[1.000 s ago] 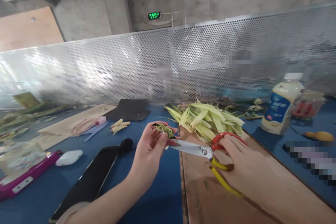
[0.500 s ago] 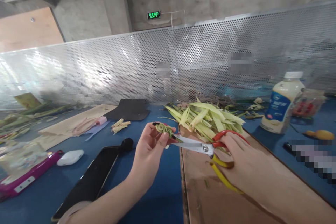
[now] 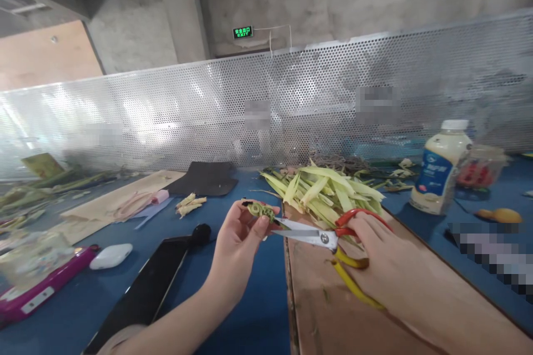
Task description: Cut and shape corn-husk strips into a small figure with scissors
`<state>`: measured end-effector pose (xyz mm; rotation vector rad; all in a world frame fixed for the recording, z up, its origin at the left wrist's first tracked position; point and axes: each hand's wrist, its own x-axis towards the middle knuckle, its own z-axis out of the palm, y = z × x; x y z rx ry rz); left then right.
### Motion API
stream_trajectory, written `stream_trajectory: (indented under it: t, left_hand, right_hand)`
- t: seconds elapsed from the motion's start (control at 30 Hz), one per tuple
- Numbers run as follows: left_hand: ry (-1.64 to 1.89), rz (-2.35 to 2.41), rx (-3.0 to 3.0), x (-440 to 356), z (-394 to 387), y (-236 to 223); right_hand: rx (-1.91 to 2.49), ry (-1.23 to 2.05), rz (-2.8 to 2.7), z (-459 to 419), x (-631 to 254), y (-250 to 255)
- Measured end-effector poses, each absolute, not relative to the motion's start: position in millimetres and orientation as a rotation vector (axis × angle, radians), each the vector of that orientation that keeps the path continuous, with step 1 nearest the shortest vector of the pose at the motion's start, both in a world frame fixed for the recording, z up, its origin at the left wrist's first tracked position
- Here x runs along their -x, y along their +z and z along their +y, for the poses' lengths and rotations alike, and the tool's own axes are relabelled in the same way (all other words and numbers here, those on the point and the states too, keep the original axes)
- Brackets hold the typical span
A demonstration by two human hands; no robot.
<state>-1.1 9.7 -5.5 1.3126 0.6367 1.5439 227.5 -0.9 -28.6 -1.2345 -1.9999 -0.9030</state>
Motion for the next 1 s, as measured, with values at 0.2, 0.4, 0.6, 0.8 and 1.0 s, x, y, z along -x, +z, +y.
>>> stream_trajectory:
  t: [0.2,0.4,0.6,0.8,1.0]
  left_hand:
    - [1.54,0.629,-1.318,0.4,9.8,-6.8]
    - [1.542,0.604,-1.321,0.7,8.9,-5.1]
    - [1.543,0.591,-1.339,0.5,9.4,-6.0]
    - [1.545,0.606,-1.36,1.3,10.2,-6.8]
    - [1.548,0.593,-1.376,2.0,9.7,-6.4]
  right_hand:
    - [1.255,-0.829,-2.036,-2.4,-227.3,-27.6]
    - [1.234,-0.845,-2.01,-3.4,-226.1,-25.7]
    - [1.293,-0.716,-2.04,-3.0,-227.6,-25.4]
    - [1.33,-0.685,-2.035,-1.0,-229.2,-30.6]
    - [1.313,-0.766,-1.994,0.7,-230.8,-32.2]
